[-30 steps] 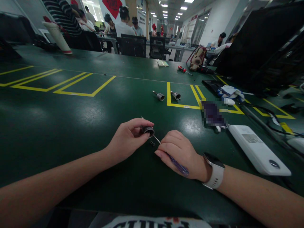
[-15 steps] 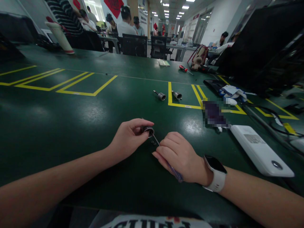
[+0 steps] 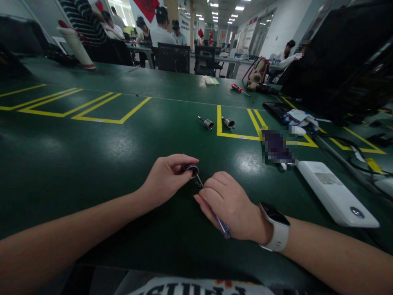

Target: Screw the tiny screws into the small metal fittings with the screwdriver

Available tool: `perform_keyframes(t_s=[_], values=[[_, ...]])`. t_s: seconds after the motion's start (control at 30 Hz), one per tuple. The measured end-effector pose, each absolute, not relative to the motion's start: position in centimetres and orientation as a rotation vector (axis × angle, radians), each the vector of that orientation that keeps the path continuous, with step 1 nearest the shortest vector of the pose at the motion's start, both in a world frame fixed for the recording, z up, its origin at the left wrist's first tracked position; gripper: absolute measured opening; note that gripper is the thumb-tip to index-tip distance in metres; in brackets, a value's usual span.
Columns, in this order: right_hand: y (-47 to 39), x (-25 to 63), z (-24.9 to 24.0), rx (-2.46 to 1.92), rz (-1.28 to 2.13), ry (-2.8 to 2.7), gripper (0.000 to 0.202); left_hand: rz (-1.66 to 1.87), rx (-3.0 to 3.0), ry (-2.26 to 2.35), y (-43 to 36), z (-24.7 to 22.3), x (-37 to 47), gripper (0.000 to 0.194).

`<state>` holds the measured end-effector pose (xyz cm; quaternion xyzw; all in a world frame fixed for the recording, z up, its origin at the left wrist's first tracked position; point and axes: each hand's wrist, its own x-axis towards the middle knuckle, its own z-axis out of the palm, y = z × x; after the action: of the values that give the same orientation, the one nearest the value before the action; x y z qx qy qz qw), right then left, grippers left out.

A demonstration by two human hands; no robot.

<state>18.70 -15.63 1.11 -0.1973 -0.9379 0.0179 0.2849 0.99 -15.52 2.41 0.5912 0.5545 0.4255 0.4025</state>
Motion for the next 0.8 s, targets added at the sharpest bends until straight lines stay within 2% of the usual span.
perform_keyframes(t_s=[0.27,0.8], values=[[-15.45,18.84,1.37,-0.614,0.523,-2.328,0.017,1.076,1.336,1.434,-15.48,2.8,1.11,0.031],[-15.59,18.92,0.93,-0.577,0.266,-2.435,0.023,1.073,1.331,1.408,-15.54,2.89,1.23,0.029]])
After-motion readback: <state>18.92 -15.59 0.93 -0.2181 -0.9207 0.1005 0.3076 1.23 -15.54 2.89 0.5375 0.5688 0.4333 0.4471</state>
